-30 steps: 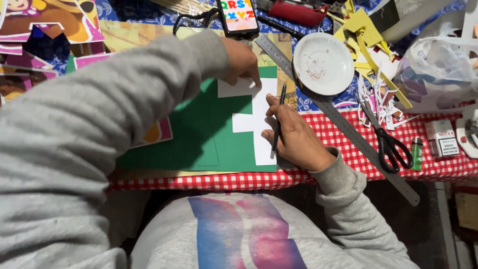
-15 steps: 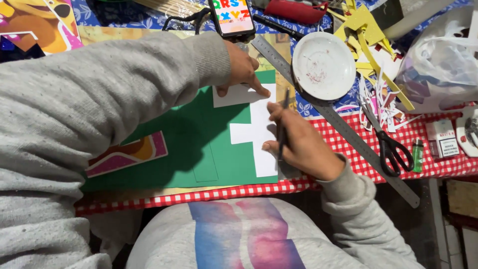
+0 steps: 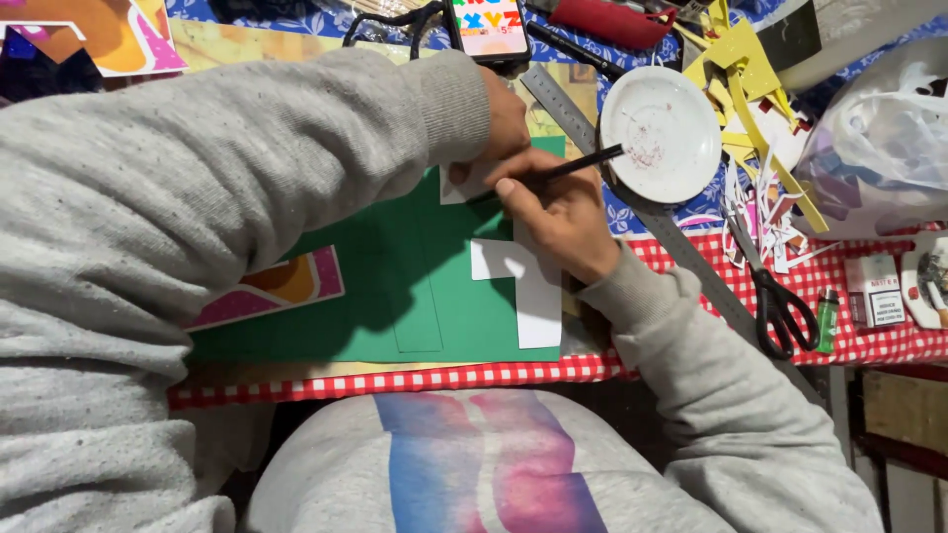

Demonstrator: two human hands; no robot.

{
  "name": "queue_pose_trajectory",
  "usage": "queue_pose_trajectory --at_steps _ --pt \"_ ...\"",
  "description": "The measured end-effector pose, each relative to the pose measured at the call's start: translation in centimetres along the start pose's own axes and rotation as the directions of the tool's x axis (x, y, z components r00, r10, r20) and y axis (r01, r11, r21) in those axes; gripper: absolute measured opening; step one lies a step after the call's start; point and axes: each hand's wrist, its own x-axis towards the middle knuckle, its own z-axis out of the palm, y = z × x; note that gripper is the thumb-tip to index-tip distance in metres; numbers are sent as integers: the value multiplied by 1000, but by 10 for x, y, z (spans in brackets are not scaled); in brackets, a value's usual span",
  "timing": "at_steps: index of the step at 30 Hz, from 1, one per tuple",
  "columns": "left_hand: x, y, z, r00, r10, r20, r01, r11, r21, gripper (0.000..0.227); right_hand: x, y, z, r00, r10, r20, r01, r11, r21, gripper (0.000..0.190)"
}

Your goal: Trace letter templates onto a green sheet using a pencil.

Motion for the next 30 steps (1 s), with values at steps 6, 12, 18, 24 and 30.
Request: queue_pose_trajectory --at_steps 6,12,18,24,30 --pt "-1 3 -2 1000 14 -23 -13 998 53 60 5 16 13 999 44 -3 -43 995 90 8" --pt "1 5 -2 1000 -17 -2 17 996 85 64 7 21 14 998 53 -21 -53 998 31 10" --pt "-2 8 -5 999 -31 19 30 998 52 76 9 20 15 999 53 -10 -53 998 -17 11" --pt "-3 8 -7 997 -63 42 63 998 -3 84 8 18 14 998 64 4 -64 998 -25 12" --pt "-13 14 -13 991 -103 83 105 994 -14 57 5 17 11 997 61 -37 -63 997 -42 10"
